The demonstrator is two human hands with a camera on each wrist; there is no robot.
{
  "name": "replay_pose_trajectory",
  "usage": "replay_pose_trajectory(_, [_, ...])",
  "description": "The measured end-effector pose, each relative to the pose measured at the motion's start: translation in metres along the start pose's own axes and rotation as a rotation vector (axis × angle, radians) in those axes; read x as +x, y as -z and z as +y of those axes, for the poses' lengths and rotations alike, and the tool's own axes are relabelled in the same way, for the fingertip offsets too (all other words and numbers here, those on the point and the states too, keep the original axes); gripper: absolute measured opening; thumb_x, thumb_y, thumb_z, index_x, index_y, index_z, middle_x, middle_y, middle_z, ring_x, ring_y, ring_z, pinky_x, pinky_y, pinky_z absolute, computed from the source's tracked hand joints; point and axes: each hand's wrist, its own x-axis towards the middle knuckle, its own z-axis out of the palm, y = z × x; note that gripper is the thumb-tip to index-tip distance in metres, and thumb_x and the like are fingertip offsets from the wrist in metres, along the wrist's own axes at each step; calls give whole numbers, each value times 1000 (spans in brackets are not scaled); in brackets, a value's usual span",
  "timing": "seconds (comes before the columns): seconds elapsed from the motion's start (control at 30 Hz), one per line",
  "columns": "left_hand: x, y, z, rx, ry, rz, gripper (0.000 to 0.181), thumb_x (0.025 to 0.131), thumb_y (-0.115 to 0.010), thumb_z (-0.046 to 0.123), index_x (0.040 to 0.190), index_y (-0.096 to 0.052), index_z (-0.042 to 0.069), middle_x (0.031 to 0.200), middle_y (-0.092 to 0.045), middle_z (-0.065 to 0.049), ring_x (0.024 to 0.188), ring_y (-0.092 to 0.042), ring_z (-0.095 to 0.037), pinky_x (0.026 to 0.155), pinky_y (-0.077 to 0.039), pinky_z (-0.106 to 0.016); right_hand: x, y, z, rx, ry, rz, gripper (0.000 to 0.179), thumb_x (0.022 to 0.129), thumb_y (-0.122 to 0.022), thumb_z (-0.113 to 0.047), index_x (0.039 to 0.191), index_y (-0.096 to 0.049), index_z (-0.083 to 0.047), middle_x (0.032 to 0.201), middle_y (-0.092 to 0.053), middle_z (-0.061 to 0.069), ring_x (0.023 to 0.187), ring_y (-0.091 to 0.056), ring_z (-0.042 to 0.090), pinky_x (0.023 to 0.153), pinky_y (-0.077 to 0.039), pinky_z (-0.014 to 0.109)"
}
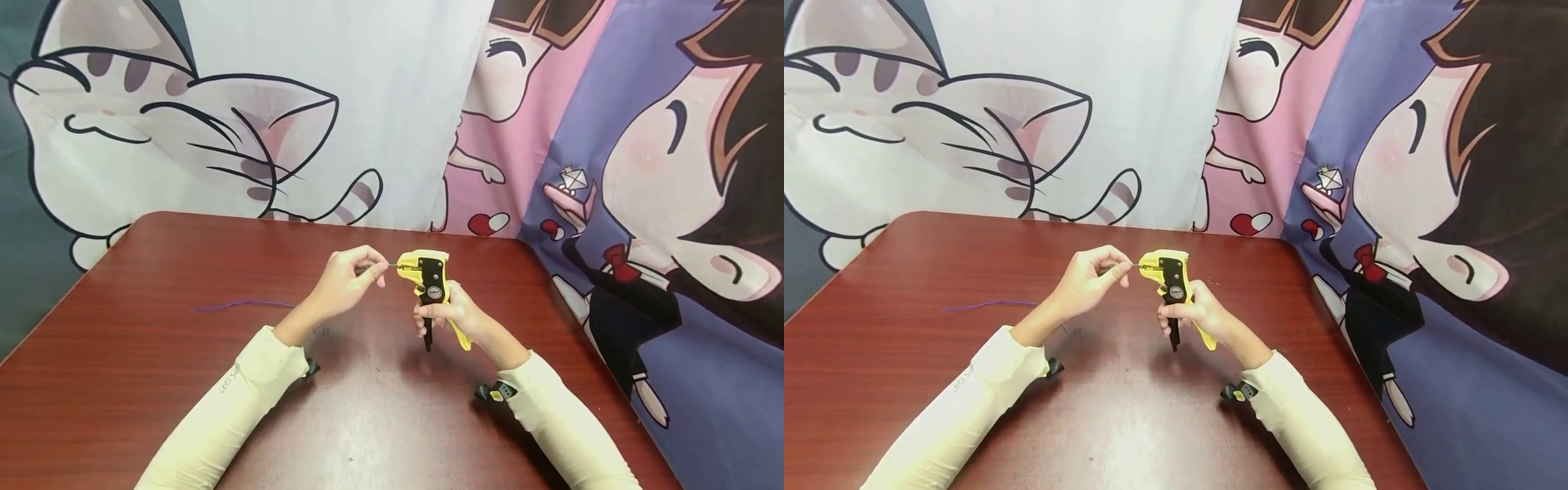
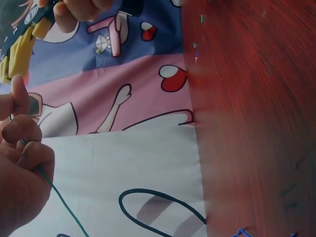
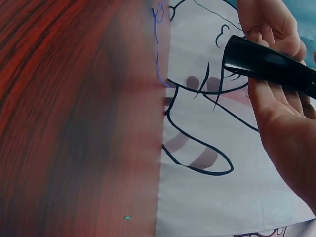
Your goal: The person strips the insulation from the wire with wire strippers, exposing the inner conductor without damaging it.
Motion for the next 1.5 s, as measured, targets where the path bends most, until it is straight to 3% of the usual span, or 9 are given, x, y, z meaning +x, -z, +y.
replay_pose_trajectory(0.23, [-3,-2,-2,7,31,-3,7,97,-65,10,91,-68,8,66,-67,6,44,-40,-11,45,-28,-25,-1,-1,3,-28,-49,26,14,88,-56,2,102,-55,-2,72,-63,8,61,-59,21,64,-58,43])
replay_pose_trajectory(0.5, [1,-4,-1,0,1,34,6,96,-64,8,92,-67,6,67,-68,4,47,-49,-10,45,-29,-25,0,1,4,-19,-36,10,15,88,-54,-1,102,-55,-3,73,-63,8,63,-58,21,64,-58,42])
replay_pose_trajectory(0.8, [0,-7,1,-18,56,2,9,98,-62,14,94,-67,8,67,-68,6,50,-53,-10,47,-28,-25,4,1,4,-2,-40,-1,8,89,-55,-2,96,-55,2,72,-61,8,61,-58,21,64,-58,41])
replay_pose_trajectory(1.3, [0,-7,-3,-51,104,-24,7,99,-62,13,96,-66,9,70,-69,3,61,-63,-11,49,-31,-25,1,-1,0,-143,4,48,11,90,-59,-3,98,-52,0,65,-60,7,54,-57,20,57,-56,38])
replay_pose_trajectory(1.43, [0,-2,16,-97,136,-39,6,98,-61,7,97,-65,2,74,-71,-7,68,-67,-16,53,-35,-23,0,-4,-2,-148,27,46,12,89,-61,-2,98,-52,0,65,-58,7,53,-55,19,56,-55,37])
replay_pose_trajectory(1.5, [0,1,24,-127,147,-41,6,97,-61,4,97,-64,-2,78,-71,-14,63,-64,-19,53,-38,-22,0,-5,-2,-151,42,49,12,90,-60,-1,98,-52,0,65,-58,7,53,-55,20,56,-55,37])
